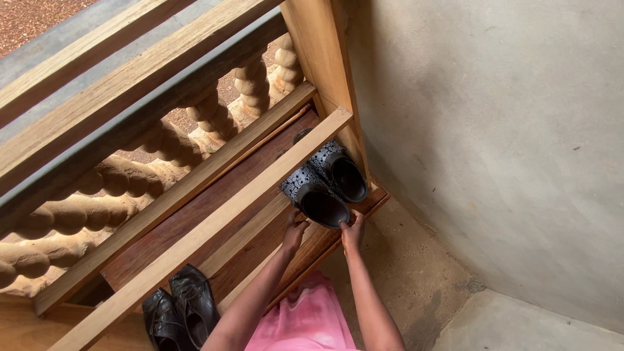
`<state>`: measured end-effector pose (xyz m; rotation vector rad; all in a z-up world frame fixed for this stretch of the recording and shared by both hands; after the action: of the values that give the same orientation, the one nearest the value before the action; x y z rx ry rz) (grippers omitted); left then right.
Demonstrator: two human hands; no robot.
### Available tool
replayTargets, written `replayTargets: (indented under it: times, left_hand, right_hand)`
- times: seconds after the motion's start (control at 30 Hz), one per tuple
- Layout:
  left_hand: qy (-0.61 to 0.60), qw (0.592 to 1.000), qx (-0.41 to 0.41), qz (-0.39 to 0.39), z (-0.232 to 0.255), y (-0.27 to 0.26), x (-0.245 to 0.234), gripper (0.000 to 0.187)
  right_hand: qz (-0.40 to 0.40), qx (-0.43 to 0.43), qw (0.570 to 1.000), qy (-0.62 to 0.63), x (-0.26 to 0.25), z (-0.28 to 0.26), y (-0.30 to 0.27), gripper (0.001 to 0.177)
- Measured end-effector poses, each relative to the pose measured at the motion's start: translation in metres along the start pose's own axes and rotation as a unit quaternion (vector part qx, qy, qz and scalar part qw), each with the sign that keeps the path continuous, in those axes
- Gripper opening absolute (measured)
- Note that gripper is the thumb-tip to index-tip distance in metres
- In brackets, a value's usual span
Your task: The person picks up various shoes and sandals from a wooden table and places them onto a multi-tiered wooden shoe rack. The person handles each item by hand, arranging them on the shelves.
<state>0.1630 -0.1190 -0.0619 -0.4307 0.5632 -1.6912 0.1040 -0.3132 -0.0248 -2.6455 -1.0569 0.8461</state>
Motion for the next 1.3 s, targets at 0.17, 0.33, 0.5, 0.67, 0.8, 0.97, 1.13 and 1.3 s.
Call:
replayTargets:
  times: [0.17, 0.33, 0.5, 0.67, 0.8, 0.97, 1.13, 1.3]
  left_hand:
    - [-0.01, 1.0, 0.012, 0.011, 0.001, -0.002, -0.005, 0.075]
    - [0.006, 1.0, -0.004, 0.012, 0.002, -0.012, -0.015, 0.075]
    - [-0.024, 0.999, -0.032, 0.0, -0.015, -0.055, -0.041, 0.069]
    - [-0.09, 0.994, -0.062, -0.018, -0.055, -0.118, -0.095, 0.045]
    - [-0.216, 0.973, -0.078, 0.003, -0.079, -0.155, -0.135, 0.033]
    - [-0.241, 0.964, -0.056, 0.099, -0.09, -0.206, -0.205, 0.033]
    - [-0.31, 0.93, 0.108, 0.167, -0.092, -0.263, -0.281, 0.034]
    - [-0.331, 0.898, 0.075, 0.28, -0.134, -0.34, -0.358, 0.031]
  right_hand:
    - [0.013, -0.027, 0.999, -0.032, 0.001, -0.003, -0.004, 0.055]
    - [0.068, -0.141, 0.986, -0.063, -0.004, -0.02, -0.021, 0.057]
    - [0.125, -0.307, 0.94, -0.081, -0.003, -0.037, -0.068, 0.053]
    - [-0.04, -0.403, 0.912, -0.067, 0.028, -0.036, -0.121, 0.029]
    - [-0.284, -0.282, 0.915, -0.038, 0.08, -0.026, -0.169, 0.014]
    - [-0.485, -0.321, 0.811, -0.063, 0.145, -0.036, -0.252, 0.013]
    - [-0.611, -0.367, 0.697, -0.075, 0.194, -0.069, -0.363, 0.014]
    - [-0.682, -0.401, 0.607, -0.073, 0.22, -0.097, -0.488, 0.016]
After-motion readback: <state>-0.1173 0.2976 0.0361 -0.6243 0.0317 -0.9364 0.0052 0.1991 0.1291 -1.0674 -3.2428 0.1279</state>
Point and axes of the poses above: each hand's wrist, its own y-axis towards the middle knuckle, its own x-axis out of the palm, z = x × y, the point moved 2 cm from there along y, towards the middle knuckle, and after that the axes turned 6 degrees about z, right-handed, at the moved point
